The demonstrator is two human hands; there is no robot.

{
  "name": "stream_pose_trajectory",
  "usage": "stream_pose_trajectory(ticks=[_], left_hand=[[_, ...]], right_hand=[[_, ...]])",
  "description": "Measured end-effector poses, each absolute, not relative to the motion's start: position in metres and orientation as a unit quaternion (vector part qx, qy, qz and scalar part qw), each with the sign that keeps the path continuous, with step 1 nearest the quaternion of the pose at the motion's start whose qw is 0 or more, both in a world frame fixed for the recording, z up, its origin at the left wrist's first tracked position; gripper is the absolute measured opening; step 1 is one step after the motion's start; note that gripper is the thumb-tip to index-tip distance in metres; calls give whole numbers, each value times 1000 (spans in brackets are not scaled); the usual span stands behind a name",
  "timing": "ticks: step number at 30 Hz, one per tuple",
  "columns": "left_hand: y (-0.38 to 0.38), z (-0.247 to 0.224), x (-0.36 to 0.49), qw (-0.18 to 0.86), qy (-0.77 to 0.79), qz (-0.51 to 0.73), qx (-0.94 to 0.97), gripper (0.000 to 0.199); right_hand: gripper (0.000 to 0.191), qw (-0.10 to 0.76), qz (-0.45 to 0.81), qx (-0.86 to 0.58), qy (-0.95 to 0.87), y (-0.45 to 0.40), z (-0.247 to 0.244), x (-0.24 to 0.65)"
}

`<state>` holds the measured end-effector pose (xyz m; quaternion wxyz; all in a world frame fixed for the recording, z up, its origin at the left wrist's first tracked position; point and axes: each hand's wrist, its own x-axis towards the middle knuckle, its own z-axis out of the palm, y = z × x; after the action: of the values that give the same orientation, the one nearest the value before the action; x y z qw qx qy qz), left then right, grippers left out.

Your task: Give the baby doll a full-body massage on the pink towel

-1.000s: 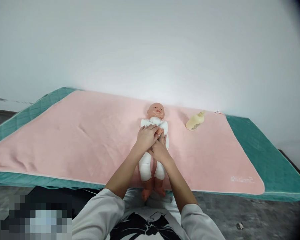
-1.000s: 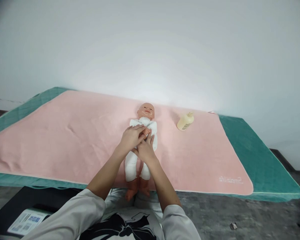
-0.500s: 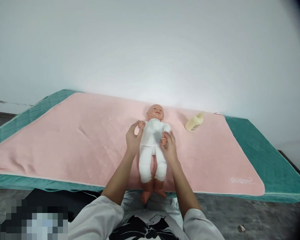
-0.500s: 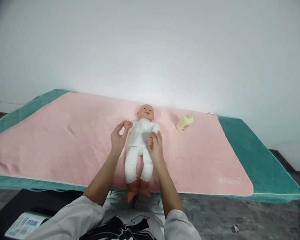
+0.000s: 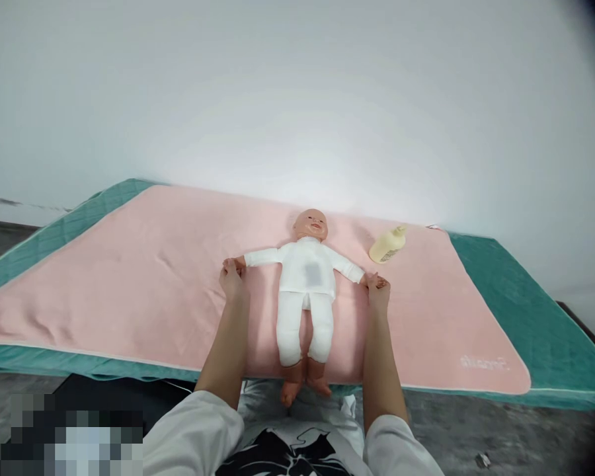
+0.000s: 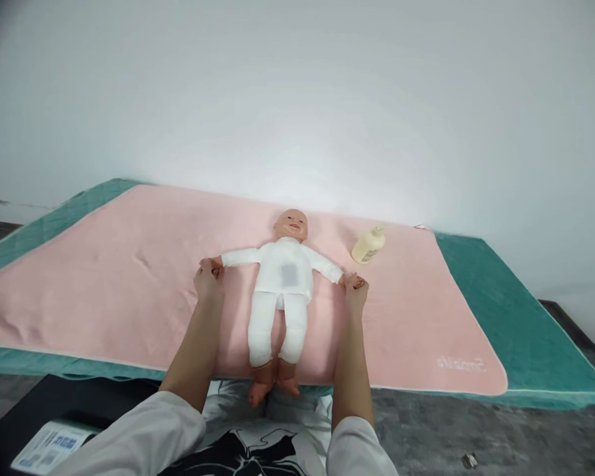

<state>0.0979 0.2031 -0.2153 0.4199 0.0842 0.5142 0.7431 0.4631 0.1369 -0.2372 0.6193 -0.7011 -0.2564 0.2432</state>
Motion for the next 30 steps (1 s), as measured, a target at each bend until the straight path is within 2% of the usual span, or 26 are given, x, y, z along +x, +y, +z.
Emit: stream_pose_trajectory(ticks=[3, 5, 14, 19, 24, 28, 30], left_hand=[[205, -219, 100, 396, 492, 765, 122, 39], [206, -222, 101, 390, 487, 771, 133, 43], [214, -226, 91, 429, 497, 749, 90, 26], [220, -223, 86, 445, 498, 741, 70, 21], [218, -211, 93, 441, 468, 761, 87, 26], [213, -191, 111, 366, 412, 814, 185, 28], [211, -177, 120, 340, 429, 804, 231, 30]], right_hand=[[59, 669, 243, -675, -196, 140, -243, 465], [58, 691, 255, -651, -184, 142, -245, 465], [39, 702, 254, -639, -186, 152, -252, 472], [36, 688, 241, -657, -190, 152, -250, 474], [43, 653, 238, -686, -216, 146, -227, 458], [54, 705, 200, -620, -281, 144, -201, 428], [51, 711, 179, -576, -360, 142, -190, 408]])
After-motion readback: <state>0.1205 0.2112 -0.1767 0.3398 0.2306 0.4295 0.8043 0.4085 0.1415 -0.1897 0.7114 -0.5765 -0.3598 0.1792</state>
